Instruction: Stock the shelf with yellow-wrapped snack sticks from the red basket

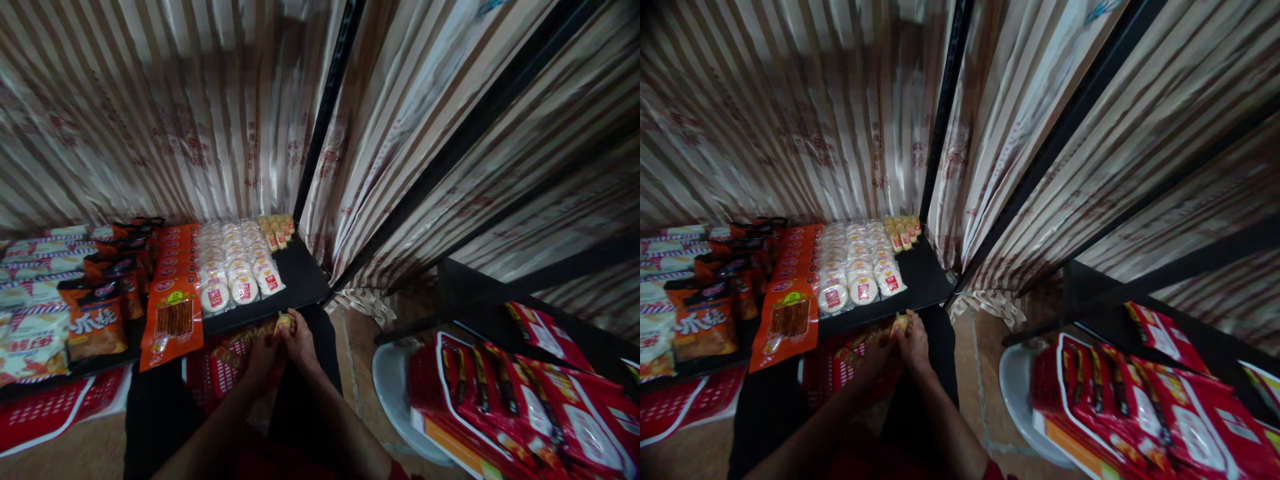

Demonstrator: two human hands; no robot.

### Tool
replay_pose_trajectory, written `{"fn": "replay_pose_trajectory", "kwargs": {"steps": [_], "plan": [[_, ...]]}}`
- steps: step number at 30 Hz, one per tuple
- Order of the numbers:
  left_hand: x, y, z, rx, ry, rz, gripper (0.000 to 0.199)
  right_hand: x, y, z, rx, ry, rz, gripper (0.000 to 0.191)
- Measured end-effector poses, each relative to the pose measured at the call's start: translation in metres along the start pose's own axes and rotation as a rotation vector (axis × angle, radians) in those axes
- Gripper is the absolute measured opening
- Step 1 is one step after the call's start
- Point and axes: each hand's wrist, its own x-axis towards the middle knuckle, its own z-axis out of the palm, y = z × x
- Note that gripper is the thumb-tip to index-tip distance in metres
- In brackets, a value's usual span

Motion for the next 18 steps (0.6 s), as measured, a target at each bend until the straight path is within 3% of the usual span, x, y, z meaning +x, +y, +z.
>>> {"fn": "replay_pose_trajectory", "kwargs": {"steps": [5,10,18], "plan": [[-0.001,0.02,0.01,-0.085,0.017,0.066,0.044,0.003,0.001,-0.001,0.219,0.093,-0.003,0.052],[-0.001,0.031,0.02,-0.094,0.056,0.014,0.029,0.005,0.002,-0.001,0.25,0.218,0.002,0.048],[0.003,0.038,0.028,-0.052,0.045,-0.003,0.02,0.006,-0.002,-0.004,0.302,0.27,0.038,0.048]]}}
